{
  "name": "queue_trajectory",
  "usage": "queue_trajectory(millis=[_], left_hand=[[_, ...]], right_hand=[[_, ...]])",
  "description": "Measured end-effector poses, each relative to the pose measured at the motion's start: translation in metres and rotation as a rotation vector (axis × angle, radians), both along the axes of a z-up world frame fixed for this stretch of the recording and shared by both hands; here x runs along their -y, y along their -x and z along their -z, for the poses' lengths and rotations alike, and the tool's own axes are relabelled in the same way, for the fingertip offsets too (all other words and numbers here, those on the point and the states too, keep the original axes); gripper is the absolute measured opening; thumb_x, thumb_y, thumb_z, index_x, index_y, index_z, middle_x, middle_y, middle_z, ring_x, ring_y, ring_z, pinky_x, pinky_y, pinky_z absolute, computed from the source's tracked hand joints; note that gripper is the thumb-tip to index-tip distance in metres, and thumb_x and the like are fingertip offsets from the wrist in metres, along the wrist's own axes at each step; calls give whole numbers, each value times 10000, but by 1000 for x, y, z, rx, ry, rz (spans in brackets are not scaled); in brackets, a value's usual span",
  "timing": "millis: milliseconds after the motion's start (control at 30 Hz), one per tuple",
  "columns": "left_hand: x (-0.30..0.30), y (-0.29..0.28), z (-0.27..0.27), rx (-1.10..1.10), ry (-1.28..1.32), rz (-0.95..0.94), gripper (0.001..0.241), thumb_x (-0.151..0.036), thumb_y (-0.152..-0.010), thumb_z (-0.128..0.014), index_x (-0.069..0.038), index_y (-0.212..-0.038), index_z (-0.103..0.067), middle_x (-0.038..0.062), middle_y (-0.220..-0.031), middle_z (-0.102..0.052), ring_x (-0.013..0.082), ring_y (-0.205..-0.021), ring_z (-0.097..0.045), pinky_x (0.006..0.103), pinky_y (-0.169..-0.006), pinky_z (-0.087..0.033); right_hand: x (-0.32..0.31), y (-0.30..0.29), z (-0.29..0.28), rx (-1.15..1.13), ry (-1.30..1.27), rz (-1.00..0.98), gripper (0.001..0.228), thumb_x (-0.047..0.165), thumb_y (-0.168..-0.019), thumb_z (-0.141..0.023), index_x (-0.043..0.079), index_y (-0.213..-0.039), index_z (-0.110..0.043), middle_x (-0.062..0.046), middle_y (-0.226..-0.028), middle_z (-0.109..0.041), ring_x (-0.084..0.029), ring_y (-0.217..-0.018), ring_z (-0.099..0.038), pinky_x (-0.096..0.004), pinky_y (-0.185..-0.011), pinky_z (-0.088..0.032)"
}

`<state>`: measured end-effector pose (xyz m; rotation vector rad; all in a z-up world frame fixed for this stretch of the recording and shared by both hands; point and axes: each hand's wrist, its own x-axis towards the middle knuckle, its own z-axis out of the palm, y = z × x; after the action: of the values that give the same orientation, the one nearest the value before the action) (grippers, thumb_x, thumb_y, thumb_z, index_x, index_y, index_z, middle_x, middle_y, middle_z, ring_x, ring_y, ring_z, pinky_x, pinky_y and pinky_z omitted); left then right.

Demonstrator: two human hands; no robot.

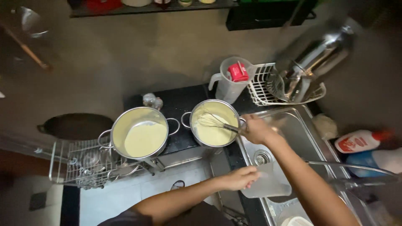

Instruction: The recorder prepares cake batter by adding water to mixture pots and whisking.

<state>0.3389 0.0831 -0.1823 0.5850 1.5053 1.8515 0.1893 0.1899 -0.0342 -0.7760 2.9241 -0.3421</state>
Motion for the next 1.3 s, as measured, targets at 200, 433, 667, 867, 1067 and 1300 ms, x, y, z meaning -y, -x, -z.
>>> queue_trajectory(millis=[200,433,667,867,1067,1300], left_hand=[[-6,15,8,145,-72,-22,209,-294,-1067,-497,-98,-1062,-570,-34,-815,-521,63,-707,-522,235,-609,-447],[-22,52,34,148,-121,-31,306,-322,-1046,-537,-45,-966,-642,21,-736,-591,132,-636,-595,269,-564,-480],[-43,72,-17,319,-131,-3,311,-313,-1007,-475,-52,-936,-627,73,-804,-597,199,-711,-623,326,-685,-481],[-35,78,-63,275,-244,58,338,-303,-1042,-461,-16,-922,-591,97,-806,-578,212,-736,-634,365,-724,-526],[-16,78,-60,330,-241,-24,281,-259,-1038,-482,-19,-933,-585,89,-815,-570,202,-725,-600,366,-702,-495],[-13,76,-87,340,-219,-33,284,-269,-1039,-453,-31,-932,-567,88,-814,-557,220,-730,-599,377,-722,-493]], right_hand=[[-48,-96,-212,-462,116,153,435,263,-861,-762,34,-1224,-687,-190,-1176,-690,-381,-1084,-651,-450,-940,-515],[-205,-214,-383,-1205,-39,615,82,62,-1066,-682,9,-1127,-696,-105,-1100,-751,-183,-953,-714,-296,-867,-566],[-298,-236,-439,-121,-83,1361,557,550,-934,-665,76,-1211,-757,-192,-1044,-758,-310,-901,-677,-454,-773,-512],[-304,-250,-431,-154,60,1404,727,672,-872,-633,172,-1397,-682,-119,-1282,-711,-270,-1065,-654,-443,-867,-489],[-292,-251,-434,-244,4,1124,690,614,-853,-667,176,-1386,-682,-134,-1257,-724,-252,-1082,-671,-388,-917,-496],[-273,-250,-439,-199,-212,1259,622,598,-924,-627,100,-1280,-737,-192,-1123,-755,-327,-962,-712,-440,-868,-538]])
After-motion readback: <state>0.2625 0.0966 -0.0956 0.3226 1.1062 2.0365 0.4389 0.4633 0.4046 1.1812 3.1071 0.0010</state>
